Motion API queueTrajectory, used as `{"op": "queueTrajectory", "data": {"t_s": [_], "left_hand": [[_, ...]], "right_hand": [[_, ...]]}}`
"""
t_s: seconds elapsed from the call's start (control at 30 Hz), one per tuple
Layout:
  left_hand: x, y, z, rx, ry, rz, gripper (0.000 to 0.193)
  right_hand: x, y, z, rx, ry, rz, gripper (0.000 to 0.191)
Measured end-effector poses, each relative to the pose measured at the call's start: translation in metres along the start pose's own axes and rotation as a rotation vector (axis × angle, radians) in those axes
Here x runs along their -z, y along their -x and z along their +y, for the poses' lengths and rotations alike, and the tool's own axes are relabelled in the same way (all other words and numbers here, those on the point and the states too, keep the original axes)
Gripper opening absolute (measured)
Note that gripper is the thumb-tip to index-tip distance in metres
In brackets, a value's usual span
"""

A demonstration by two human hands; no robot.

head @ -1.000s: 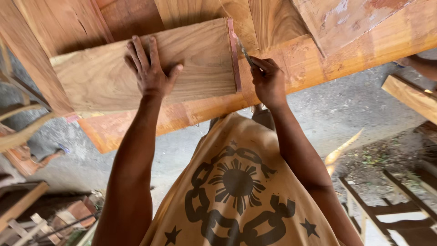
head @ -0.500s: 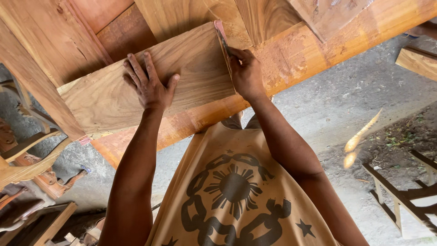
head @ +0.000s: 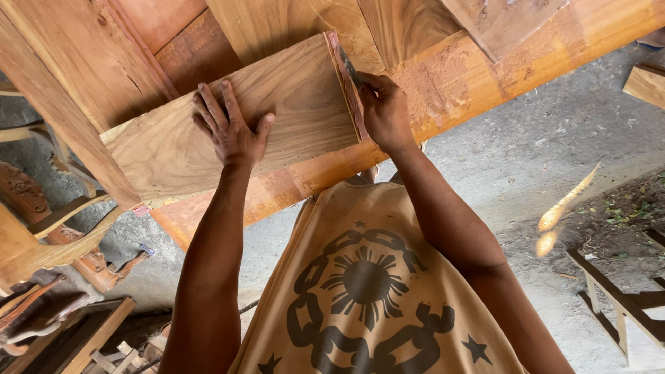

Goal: The person holds a wooden furniture panel steady on a workbench and uses a small knife to press pink wood filler into the seams and edges of the panel. They reposition the panel and work along different joints, scooping more filler from a board beside the work area.

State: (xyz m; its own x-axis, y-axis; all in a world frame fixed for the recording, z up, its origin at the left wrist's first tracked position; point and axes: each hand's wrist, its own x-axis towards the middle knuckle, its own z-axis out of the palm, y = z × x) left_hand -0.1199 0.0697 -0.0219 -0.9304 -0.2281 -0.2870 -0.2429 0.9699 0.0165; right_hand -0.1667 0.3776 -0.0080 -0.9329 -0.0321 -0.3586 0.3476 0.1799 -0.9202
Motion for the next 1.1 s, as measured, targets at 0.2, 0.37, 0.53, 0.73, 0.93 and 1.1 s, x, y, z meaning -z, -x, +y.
{"op": "queueTrajectory", "data": {"t_s": [0.2, 0.37, 0.53, 0.73, 0.93, 1.1], "left_hand": [[0.003, 0.001, 0.005, 0.006, -0.002, 0.007, 0.114], [0.001, 0.000, 0.004, 0.000, -0.009, 0.021, 0.113], [-0.003, 0.004, -0.001, -0.036, 0.037, 0.064, 0.114], [-0.002, 0.007, -0.003, -0.055, 0.062, 0.090, 0.113], [0.000, 0.005, -0.001, -0.034, 0.095, 0.068, 0.114], [0.002, 0.006, 0.000, -0.044, 0.075, 0.062, 0.114]], "right_hand": [[-0.001, 0.010, -0.005, 0.102, 0.046, 0.011, 0.031], [0.000, 0.009, -0.004, -0.026, 0.040, 0.027, 0.027], [-0.002, 0.000, 0.011, 0.095, -0.099, -0.023, 0.033], [0.096, -0.043, 0.017, 0.327, 0.119, 0.238, 0.011], [0.243, -0.112, -0.015, 0.620, 0.683, 0.500, 0.012], [0.256, -0.128, -0.025, 0.734, 0.853, 0.486, 0.022]]}}
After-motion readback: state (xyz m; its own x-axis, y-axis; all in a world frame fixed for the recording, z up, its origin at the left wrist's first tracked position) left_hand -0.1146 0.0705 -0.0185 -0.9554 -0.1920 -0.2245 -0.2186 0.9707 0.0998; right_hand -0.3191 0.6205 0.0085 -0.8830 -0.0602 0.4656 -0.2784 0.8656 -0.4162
